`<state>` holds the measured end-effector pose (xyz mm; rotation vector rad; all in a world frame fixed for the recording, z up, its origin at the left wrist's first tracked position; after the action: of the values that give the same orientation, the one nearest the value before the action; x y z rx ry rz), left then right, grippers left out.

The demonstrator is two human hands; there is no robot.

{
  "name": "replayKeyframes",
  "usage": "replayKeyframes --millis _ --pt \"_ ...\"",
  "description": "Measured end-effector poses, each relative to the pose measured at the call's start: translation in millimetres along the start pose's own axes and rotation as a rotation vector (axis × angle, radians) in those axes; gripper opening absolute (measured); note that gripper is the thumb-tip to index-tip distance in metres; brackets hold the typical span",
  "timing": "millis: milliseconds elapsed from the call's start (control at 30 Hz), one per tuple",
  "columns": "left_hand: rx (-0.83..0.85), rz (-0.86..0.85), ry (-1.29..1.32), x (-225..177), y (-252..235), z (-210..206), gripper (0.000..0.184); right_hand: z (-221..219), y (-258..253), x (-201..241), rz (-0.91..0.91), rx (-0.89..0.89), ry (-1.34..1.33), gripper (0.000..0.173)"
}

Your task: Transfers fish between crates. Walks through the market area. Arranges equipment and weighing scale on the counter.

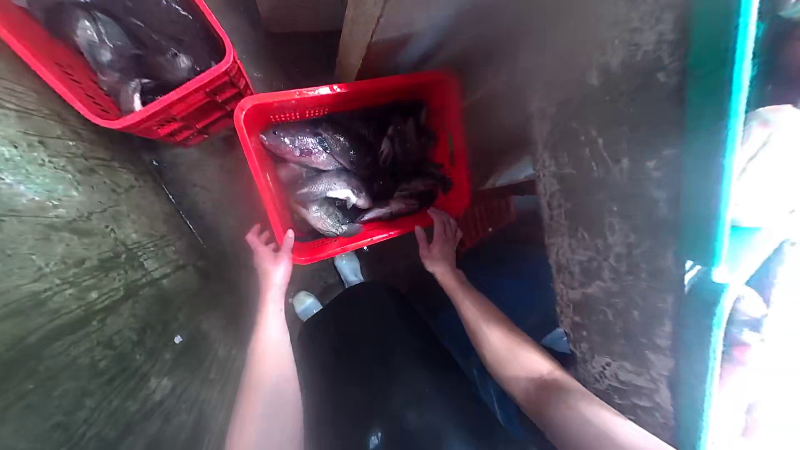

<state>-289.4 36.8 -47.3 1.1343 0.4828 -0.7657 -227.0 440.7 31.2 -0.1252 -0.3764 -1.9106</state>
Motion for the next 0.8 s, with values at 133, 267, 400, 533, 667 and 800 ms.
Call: replayKeyframes --millis 133,267,400,533,667,800 --pt "0.028 0.169 0.134 19 17 13 0.088 5 23 12 -0.079 -0.148 -0.078 0.065" --pt "0.181 0.293 0.399 13 32 -18 0.06 -18 40 13 -0.64 -0.168 -0.525 0.087" --pt "0.123 0.173 0.192 2 19 -29 0.046 -65 20 40 -1.015 -0.001 -1.154 0.075" --pt "0.119 0.134 0.199 -1 -6 -24 0.047 -83 8 60 -1.043 0.066 -1.093 0.066" --pt "0.141 0.141 0.221 2 -4 -8 0.056 -82 28 55 -0.965 0.114 -0.936 0.08" --pt "-0.104 0.059 0.009 -4 19 30 0.066 -63 51 43 -0.843 0.027 -0.837 0.074"
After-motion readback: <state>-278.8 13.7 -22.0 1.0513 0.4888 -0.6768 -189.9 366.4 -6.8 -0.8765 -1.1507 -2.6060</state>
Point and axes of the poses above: each hand's wrist, its own y-axis away from the middle knuckle, its own z-axis out of the back of the hand, x = y × z, the point moved 7 cm from there along -y, towards the middle knuckle, and after that the axes turned 2 degrees about -y, right-handed, at the moved point
